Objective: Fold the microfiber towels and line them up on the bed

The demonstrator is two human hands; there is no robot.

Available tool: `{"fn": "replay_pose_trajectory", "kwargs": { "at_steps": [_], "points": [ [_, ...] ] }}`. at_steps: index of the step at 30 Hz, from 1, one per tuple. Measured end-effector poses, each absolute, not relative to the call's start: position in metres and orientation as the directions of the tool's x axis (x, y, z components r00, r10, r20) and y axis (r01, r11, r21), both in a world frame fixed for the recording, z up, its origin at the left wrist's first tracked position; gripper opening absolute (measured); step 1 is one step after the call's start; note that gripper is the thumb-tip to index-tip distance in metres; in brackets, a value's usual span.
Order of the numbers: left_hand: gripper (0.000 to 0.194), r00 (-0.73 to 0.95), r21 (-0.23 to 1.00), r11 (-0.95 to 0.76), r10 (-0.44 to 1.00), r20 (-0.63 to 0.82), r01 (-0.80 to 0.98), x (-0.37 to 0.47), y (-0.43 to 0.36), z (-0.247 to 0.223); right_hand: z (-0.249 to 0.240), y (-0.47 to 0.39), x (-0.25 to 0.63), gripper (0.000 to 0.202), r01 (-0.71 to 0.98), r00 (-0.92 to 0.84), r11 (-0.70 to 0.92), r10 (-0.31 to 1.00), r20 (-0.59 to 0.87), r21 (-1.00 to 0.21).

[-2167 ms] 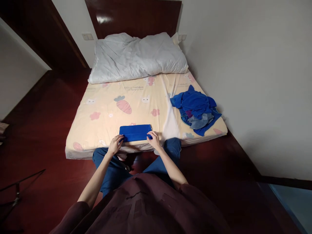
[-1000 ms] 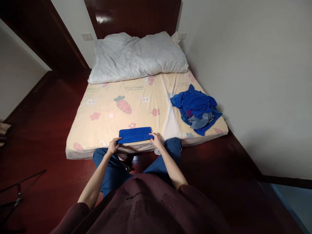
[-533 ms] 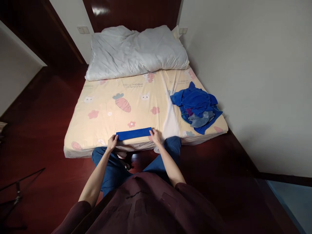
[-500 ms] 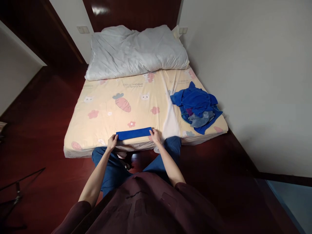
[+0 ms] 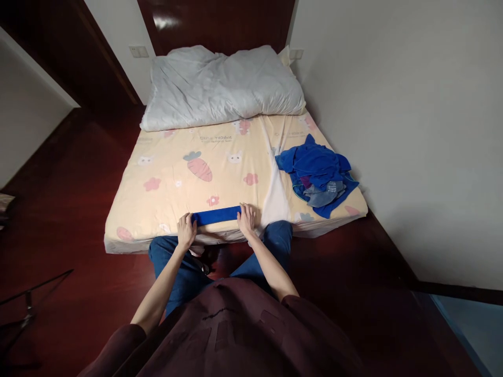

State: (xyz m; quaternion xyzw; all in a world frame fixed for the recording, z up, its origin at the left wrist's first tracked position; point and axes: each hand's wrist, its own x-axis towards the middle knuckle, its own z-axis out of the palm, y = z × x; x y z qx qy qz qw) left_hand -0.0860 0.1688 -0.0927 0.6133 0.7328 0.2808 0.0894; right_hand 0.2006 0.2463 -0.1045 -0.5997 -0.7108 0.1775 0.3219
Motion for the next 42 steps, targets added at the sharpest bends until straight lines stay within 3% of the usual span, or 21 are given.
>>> {"fn": "replay_pose_trajectory", "kwargs": {
  "at_steps": [3, 6, 13, 17, 20, 22, 25, 30, 36, 42],
  "points": [
    [0.054, 0.038, 0.467, -0.138, 0.976, 0.217, 0.873, -0.060, 0.164, -0.088, -0.094, 0.232, 0.175, 0.050, 0.705, -0.377, 0.461, 0.887, 0.266, -0.539],
    [0.060, 0.085, 0.458, -0.160, 0.980, 0.180, 0.875, -0.046, 0.161, -0.093, -0.098, 0.225, 0.158, 0.054, 0.661, -0.545, 0.570, 0.812, 0.211, -0.488],
    [0.063, 0.000, 0.467, -0.061, 0.991, 0.130, 0.882, -0.076, 0.153, -0.108, -0.120, 0.229, 0.194, 0.057, 0.671, -0.537, 0.540, 0.827, 0.170, -0.508],
    [0.060, -0.083, 0.568, 0.002, 0.990, 0.117, 0.823, -0.087, 0.143, -0.102, -0.118, 0.238, 0.213, 0.051, 0.670, -0.496, 0.502, 0.851, 0.172, -0.547],
    [0.054, -0.353, 0.787, 0.176, 0.934, 0.056, 0.591, -0.080, 0.128, -0.096, -0.105, 0.254, 0.217, 0.044, 0.700, -0.433, 0.447, 0.886, 0.168, -0.556],
    [0.044, -0.559, 0.907, 0.349, 0.812, -0.168, 0.235, -0.070, 0.118, -0.094, -0.090, 0.270, 0.217, 0.041, 0.729, -0.402, 0.404, 0.906, 0.133, -0.553],
    [0.024, -0.549, 0.863, 0.466, 0.678, -0.489, -0.194, -0.051, 0.114, -0.093, -0.065, 0.299, 0.217, 0.044, 0.778, -0.446, 0.368, 0.894, -0.035, -0.509],
    [0.024, -0.334, 0.624, 0.364, 0.605, -0.723, -0.691, -0.037, 0.145, -0.084, -0.042, 0.332, 0.213, 0.066, 0.867, -0.491, 0.380, 0.757, -0.430, -0.322],
    [0.030, -0.427, 0.614, 0.395, 0.466, -0.775, -0.683, -0.048, 0.176, -0.077, -0.045, 0.328, 0.208, 0.068, 0.856, -0.517, 0.434, 0.734, -0.440, -0.281],
    [0.029, -0.503, 0.660, 0.353, 0.443, -0.742, -0.663, -0.051, 0.182, -0.080, -0.045, 0.320, 0.204, 0.067, 0.865, -0.501, 0.419, 0.757, -0.420, -0.275]
  ]
}}
